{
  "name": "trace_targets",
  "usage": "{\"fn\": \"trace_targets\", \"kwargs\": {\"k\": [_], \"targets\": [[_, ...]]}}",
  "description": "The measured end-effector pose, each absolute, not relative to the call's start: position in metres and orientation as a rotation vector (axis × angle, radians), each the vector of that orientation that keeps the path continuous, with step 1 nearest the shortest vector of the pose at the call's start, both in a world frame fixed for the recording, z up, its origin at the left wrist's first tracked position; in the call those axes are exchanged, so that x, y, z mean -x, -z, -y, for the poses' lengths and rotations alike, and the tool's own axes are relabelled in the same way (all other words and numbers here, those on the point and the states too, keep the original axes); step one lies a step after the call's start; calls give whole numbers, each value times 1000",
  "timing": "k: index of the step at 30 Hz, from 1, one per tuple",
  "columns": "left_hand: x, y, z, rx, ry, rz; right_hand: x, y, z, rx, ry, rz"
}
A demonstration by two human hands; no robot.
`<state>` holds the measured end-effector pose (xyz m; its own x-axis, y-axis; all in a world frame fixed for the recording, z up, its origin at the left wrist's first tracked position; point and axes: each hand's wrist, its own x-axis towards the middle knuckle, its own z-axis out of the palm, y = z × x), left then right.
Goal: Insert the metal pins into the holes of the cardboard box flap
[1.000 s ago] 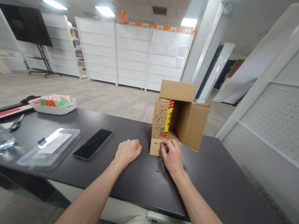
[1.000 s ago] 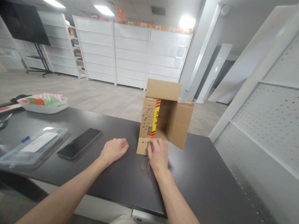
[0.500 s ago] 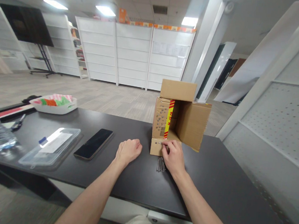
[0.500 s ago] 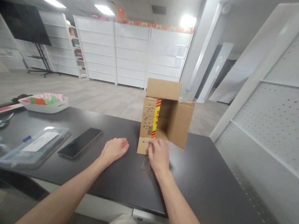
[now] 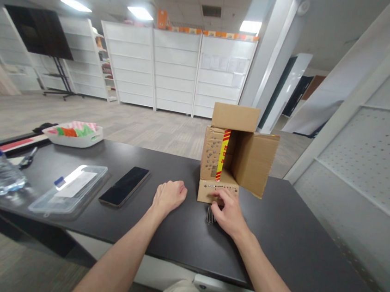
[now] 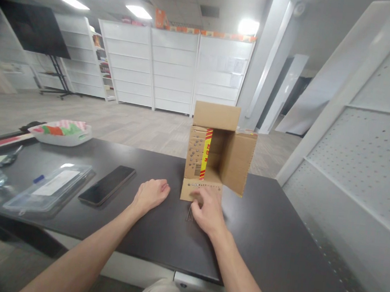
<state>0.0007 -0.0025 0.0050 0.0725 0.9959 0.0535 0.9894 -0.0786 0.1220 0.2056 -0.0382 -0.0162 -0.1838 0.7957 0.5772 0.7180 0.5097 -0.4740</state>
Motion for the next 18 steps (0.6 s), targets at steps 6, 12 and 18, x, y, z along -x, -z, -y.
{"fn": "trace_targets", "kwargs": {"k": [6,12,18], "targets": [[1,0,0,-2302,-216,-2077,-200,9,46,1207,-221,2068],[2,2,0,-2310,-217,-2079,-198,10,47,1213,-224,2141],[0,-2,2,-2283,-205,-2090,-197,9,48,1237,-183,2182]]}}
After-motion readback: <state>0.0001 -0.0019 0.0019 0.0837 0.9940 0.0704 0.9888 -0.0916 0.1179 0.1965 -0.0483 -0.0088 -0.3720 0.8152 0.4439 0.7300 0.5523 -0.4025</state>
